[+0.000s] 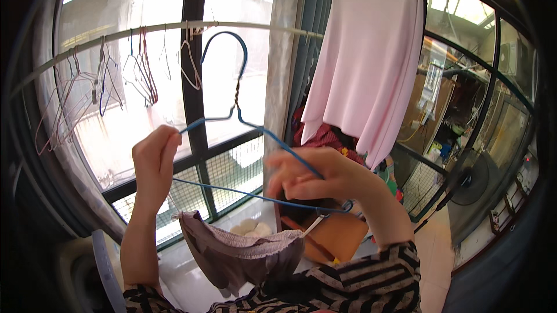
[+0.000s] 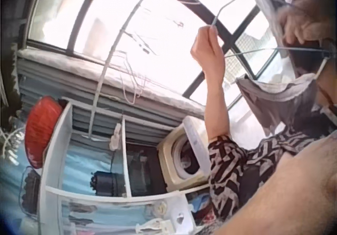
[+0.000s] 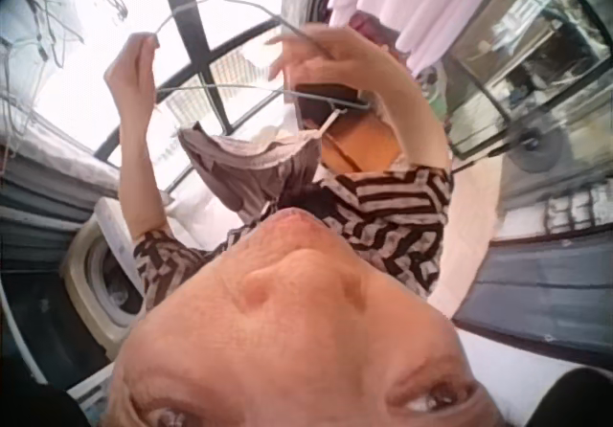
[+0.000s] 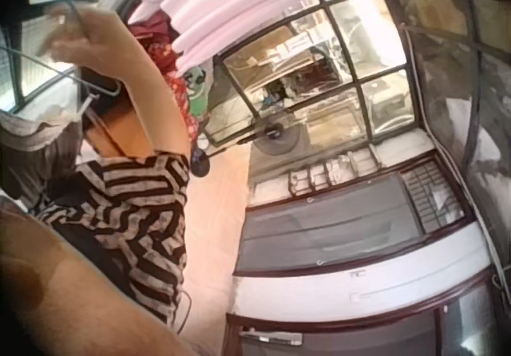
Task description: The person removes clothing items from a washing machine by hand and hangs them on hangers or directly onto an overhead drying rack.
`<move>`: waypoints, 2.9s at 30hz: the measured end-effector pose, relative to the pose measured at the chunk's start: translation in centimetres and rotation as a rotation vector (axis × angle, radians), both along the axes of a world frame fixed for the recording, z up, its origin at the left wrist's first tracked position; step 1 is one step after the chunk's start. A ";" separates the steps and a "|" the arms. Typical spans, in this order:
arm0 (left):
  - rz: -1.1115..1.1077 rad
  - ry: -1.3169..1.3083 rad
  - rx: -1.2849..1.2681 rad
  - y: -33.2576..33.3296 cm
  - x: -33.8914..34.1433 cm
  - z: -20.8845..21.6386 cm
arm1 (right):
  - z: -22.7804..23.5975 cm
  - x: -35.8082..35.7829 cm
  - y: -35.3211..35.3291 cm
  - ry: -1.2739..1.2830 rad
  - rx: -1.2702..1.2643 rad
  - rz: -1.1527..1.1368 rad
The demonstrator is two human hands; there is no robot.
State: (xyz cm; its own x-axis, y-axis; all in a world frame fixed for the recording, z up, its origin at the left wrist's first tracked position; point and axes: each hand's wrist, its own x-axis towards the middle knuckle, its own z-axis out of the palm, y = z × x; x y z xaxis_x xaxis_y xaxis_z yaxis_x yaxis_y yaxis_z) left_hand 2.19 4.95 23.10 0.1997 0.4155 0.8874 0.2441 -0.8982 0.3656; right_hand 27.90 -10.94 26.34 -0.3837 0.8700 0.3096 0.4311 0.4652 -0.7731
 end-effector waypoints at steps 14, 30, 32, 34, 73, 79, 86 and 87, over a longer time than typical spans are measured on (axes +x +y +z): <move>-0.179 -0.110 0.177 2.2 12.7 9.0 | 1.5 6.5 -9.1 0.805 0.207 -0.042; -0.168 -0.048 0.432 3.3 19.8 15.4 | 10.3 16.1 -12.8 0.849 0.498 -0.176; -0.162 -0.026 0.492 3.9 20.0 17.5 | 10.6 16.3 -13.0 0.834 0.535 -0.182; -0.130 0.009 0.500 4.3 20.0 19.5 | 10.6 16.4 -12.9 0.812 0.570 -0.188; -0.187 -0.199 0.145 -3.3 50.6 44.2 | 13.2 35.9 -14.6 0.781 0.595 -0.336; -0.368 -0.372 0.096 0.1 50.7 46.7 | 13.2 37.3 -14.0 0.783 0.597 -0.279; -0.333 -0.416 0.289 2.1 48.2 46.8 | 14.6 37.3 -12.6 0.787 0.615 -0.237; -0.280 -0.446 0.351 2.0 47.6 46.1 | 15.0 37.2 -12.2 0.783 0.621 -0.228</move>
State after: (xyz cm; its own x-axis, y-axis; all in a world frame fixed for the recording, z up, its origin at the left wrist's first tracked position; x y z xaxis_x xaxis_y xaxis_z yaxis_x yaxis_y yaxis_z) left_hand 49.77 6.91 69.24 -0.1618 0.0701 0.9843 -0.1252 -0.9909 0.0500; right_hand 65.14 -23.19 41.30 0.2743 0.4977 0.8228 0.0375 0.8494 -0.5263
